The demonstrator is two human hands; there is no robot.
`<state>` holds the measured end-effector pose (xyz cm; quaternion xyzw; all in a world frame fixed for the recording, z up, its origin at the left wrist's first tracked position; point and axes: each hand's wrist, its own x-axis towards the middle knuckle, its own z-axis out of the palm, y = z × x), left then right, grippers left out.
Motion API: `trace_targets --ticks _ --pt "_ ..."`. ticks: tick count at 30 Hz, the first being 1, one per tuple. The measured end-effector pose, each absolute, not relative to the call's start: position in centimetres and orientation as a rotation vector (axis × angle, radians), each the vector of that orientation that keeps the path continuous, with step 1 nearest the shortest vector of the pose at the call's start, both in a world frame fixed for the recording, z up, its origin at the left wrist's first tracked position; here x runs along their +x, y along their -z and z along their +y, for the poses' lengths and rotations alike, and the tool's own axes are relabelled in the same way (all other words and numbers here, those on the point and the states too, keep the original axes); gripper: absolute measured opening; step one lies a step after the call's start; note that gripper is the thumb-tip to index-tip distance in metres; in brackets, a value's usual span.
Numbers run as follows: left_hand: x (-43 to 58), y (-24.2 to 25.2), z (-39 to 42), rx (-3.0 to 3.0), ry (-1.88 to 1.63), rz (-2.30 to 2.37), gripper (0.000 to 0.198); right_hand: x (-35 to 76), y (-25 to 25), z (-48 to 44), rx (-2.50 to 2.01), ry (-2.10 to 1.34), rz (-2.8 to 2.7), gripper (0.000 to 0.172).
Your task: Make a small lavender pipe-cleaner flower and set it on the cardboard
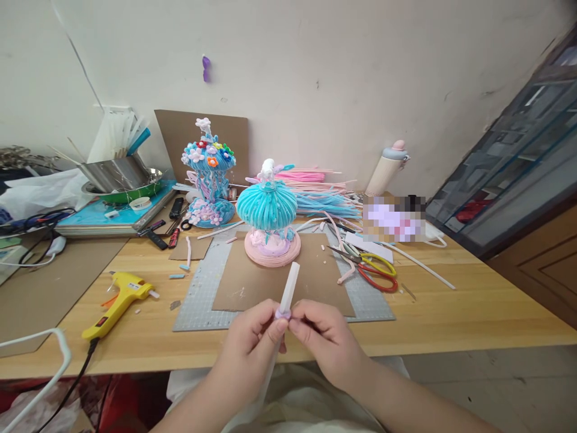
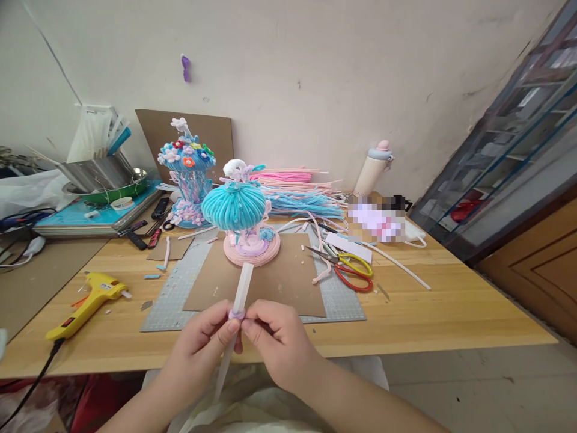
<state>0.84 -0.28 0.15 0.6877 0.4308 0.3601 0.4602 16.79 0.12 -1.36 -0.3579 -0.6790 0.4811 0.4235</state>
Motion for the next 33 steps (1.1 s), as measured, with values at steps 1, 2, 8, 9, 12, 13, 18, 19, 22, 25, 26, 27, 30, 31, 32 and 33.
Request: trace_targets --ticks 1,2,8,9,12,13,18,19,22,25,26,27,30,31,32,33 --pt "0.6 -0.1 -0.2 1.815 -0.889 1.067 0.025 16.7 1.3 0.2 -0.892 -1.480 -1.480 0.020" --pt "0.4 0.0 -0.1 1.946 -0.882 1.062 0.022 16.7 1.3 0.4 -0.884 -1.753 -1.258 0.018" --pt "-0.5 0.3 0.3 2.220 -0.849 1.062 0.016 17.2 0.9 0.8 -0.838 -2.348 -0.936 0.016" --pt "-0.5 0.3 0.2 2.129 -0.858 1.093 0.018 17.2 0.8 0.6 -0.898 -2.127 -1.104 0.016" --pt "-0.2 0.4 0.2 1.845 -0.889 1.120 0.026 17.2 0.7 0.0 -1.079 -1.266 -1.692 0.014" --pt "0.0 0.3 0.2 1.780 -0.894 1.107 0.027 17.2 0.7 -0.2 -1.095 -0.970 -1.870 0.012" --pt "0.4 -0.1 0.3 1.656 -0.882 1.086 0.030 17.3 1.1 -0.2 -1.009 -0.072 -2.239 0.016" --pt "0.4 -0.1 0.3 1.651 -0.871 1.080 0.030 17.2 1.2 -0.1 -0.990 -0.074 -2.248 0.016" --pt "0.4 0.0 0.1 1.720 -0.871 1.054 0.030 17.0 1.2 0.0 -0.967 -0.539 -2.107 0.019" --pt "0.1 0.2 -0.1 1.947 -0.943 0.986 0.021 16.9 0.9 0.3 -0.985 -1.579 -1.579 0.020" --pt "0.0 0.3 -0.1 2.024 -0.970 0.957 0.018 16.9 0.8 0.4 -0.954 -1.909 -1.367 0.018" --pt "-0.1 0.4 -0.1 2.078 -0.990 0.940 0.017 16.9 0.7 0.5 -0.904 -2.168 -1.193 0.016" --pt "-0.4 0.5 0.1 2.066 -0.979 0.992 0.017 17.0 0.4 0.5 -0.865 -2.250 -1.155 0.020" --pt "-0.4 0.6 0.2 2.019 -0.962 1.023 0.019 17.1 0.3 0.5 -0.912 -2.059 -1.302 0.020" --pt "-0.4 0.6 0.3 1.966 -0.949 1.044 0.021 17.1 0.2 0.3 -0.963 -1.803 -1.494 0.019" --pt "-0.4 0.6 0.3 1.916 -0.937 1.051 0.022 17.2 0.2 0.2 -0.998 -1.510 -1.692 0.017"
